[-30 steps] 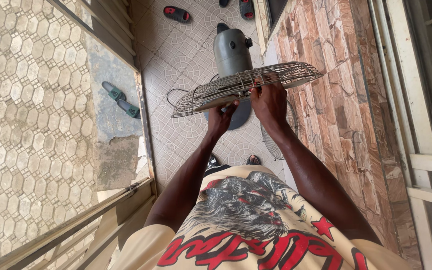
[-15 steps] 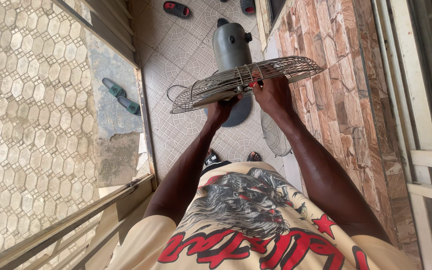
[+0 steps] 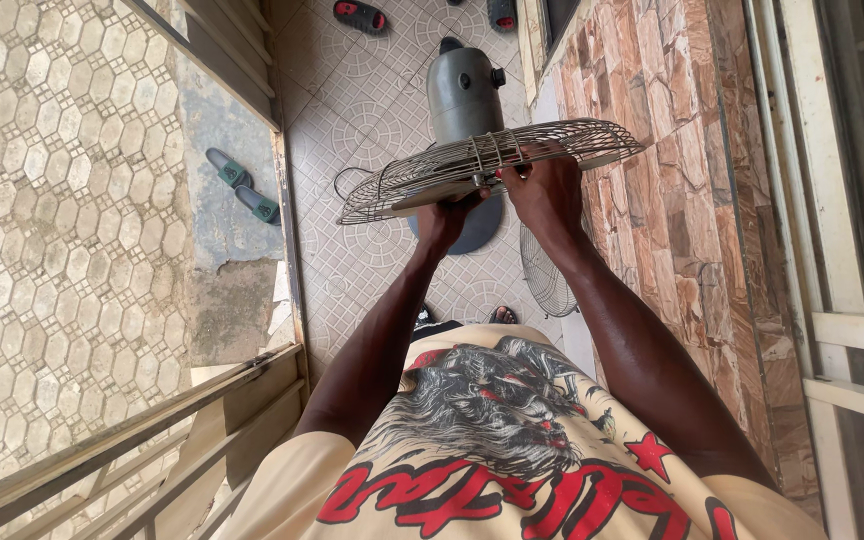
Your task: The person disassembles a standing electric fan by removing the front grille, then uses a screwdriver to detach the fan blades from the motor hub. The person places the removed parts on the floor.
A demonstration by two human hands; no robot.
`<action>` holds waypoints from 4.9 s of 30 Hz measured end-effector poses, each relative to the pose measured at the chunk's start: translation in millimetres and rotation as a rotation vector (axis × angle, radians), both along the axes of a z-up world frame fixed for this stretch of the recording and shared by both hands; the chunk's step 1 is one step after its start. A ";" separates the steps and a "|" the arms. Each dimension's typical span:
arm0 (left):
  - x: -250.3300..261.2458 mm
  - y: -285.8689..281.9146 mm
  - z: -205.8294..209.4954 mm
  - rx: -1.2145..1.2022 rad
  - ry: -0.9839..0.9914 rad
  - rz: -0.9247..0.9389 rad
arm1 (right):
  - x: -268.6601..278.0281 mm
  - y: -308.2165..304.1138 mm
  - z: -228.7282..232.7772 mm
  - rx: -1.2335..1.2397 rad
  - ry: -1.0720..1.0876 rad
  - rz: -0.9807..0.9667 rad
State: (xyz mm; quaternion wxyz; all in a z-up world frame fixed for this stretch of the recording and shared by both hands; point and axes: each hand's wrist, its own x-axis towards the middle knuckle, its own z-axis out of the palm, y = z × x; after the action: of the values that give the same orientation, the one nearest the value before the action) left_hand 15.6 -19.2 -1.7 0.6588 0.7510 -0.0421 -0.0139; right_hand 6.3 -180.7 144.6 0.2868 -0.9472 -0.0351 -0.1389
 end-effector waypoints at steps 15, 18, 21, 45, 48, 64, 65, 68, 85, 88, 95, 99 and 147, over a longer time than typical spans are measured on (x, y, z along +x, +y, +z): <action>-5.4 -3.5 17.7 0.045 -0.057 0.048 | 3.2 -23.1 -11.7 -0.209 -0.126 0.158; -6.6 -3.6 16.7 0.016 0.015 0.008 | 4.1 -21.3 -10.8 -0.115 -0.035 0.151; -8.2 -6.0 13.9 -0.004 0.019 0.057 | 3.7 -16.3 -8.0 -0.089 0.000 0.141; 0.1 -6.4 -14.6 -0.007 0.085 0.024 | -2.7 -10.0 -5.2 -0.211 -0.028 0.287; -1.3 -5.3 -11.5 -0.026 0.062 0.012 | -4.6 -8.9 -10.1 -0.123 -0.078 0.298; -1.8 -4.7 -24.3 0.004 -0.003 -0.011 | -49.1 -23.8 80.3 0.531 -0.080 0.189; -1.8 -5.0 -26.6 -0.003 -0.054 0.002 | -44.6 -21.7 88.9 0.353 -0.188 0.255; -0.9 -7.0 -32.1 0.149 -0.007 0.059 | -11.1 -19.0 114.7 -0.160 -0.469 0.470; -1.8 7.6 -15.6 0.060 -0.043 0.089 | 40.9 -4.2 112.6 -0.006 -0.143 0.784; -3.4 6.7 -17.1 0.139 -0.079 0.087 | 41.6 -7.3 114.6 -0.007 -0.144 0.782; -5.8 6.4 -17.4 0.076 -0.087 0.089 | 41.3 -5.1 116.2 0.010 -0.146 0.789; -4.4 9.9 -18.0 0.169 -0.103 0.082 | 41.6 -4.1 115.6 -0.005 -0.159 0.799; -123.6 -28.8 97.9 0.385 -0.477 0.350 | -107.2 -50.2 85.1 0.081 0.057 0.397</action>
State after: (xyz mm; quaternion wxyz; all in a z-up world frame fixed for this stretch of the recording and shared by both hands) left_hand -108.0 -48.0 96.3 0.4693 0.8392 -0.0622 0.2675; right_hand -100.8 -230.9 229.7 0.3475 -0.9129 -0.2074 -0.0542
